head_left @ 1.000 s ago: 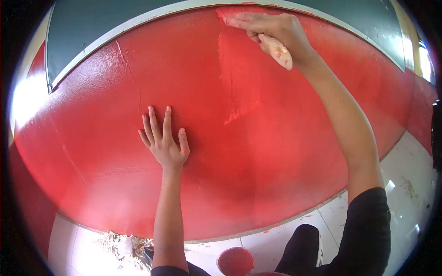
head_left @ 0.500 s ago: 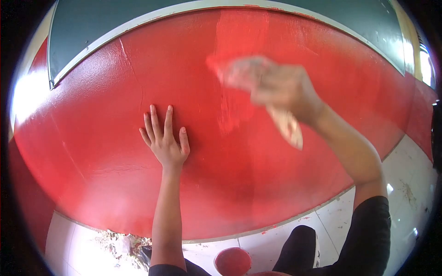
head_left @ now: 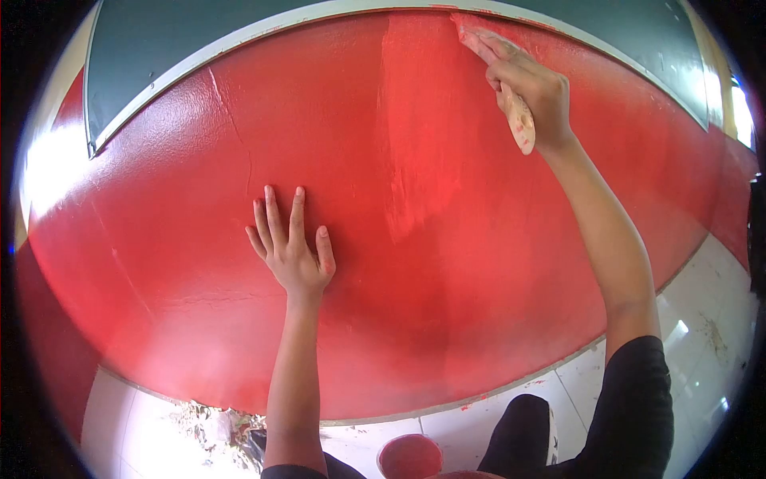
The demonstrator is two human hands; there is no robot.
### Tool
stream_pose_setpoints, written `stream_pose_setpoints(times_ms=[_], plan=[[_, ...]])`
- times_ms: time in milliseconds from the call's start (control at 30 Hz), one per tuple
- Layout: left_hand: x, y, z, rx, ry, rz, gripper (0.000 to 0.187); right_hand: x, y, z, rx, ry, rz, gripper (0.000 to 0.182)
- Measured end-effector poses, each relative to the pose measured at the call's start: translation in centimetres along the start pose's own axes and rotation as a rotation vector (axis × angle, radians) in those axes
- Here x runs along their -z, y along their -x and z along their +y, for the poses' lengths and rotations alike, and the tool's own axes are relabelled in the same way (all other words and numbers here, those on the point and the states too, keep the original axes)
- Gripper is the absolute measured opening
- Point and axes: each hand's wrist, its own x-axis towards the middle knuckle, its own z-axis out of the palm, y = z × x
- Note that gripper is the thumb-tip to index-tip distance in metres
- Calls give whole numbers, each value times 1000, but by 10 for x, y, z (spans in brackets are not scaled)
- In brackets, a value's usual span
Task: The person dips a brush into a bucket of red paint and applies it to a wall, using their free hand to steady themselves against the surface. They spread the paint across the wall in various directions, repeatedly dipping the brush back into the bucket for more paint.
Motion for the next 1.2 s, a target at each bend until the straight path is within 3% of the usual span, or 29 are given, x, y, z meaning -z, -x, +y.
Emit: stream_pose_setpoints(times_ms=[367, 500, 600, 667, 900, 933, 1033, 1133, 1200], plan=[[0, 1, -2, -10, -26, -7, 56, -43, -22, -36, 49, 114, -94, 3], [0, 4, -5, -27, 21, 25, 53, -61, -45, -98, 265, -111, -180, 5], [3, 8, -6, -11, 75, 165, 45, -58, -48, -136, 287, -256, -185, 7], [-2, 12, -9, 17, 108, 195, 43, -49, -49, -141, 313, -335, -59, 7], [-6, 14, -13, 39, 115, 179, 39, -13, -46, -47, 128, -376, -24, 11], [-5, 14, -12, 40, 114, 175, 39, -11, -45, -38, 49, -326, -144, 11], [-4, 12, -13, 38, 104, 158, 38, -11, -17, -36, 10, -416, -234, 17], [-6, 14, -11, 40, 101, 177, 36, 10, 14, -66, 370, -385, -454, 31], [-5, 14, -12, 34, 75, 156, 36, 22, 5, -78, 427, -431, -429, 32]])
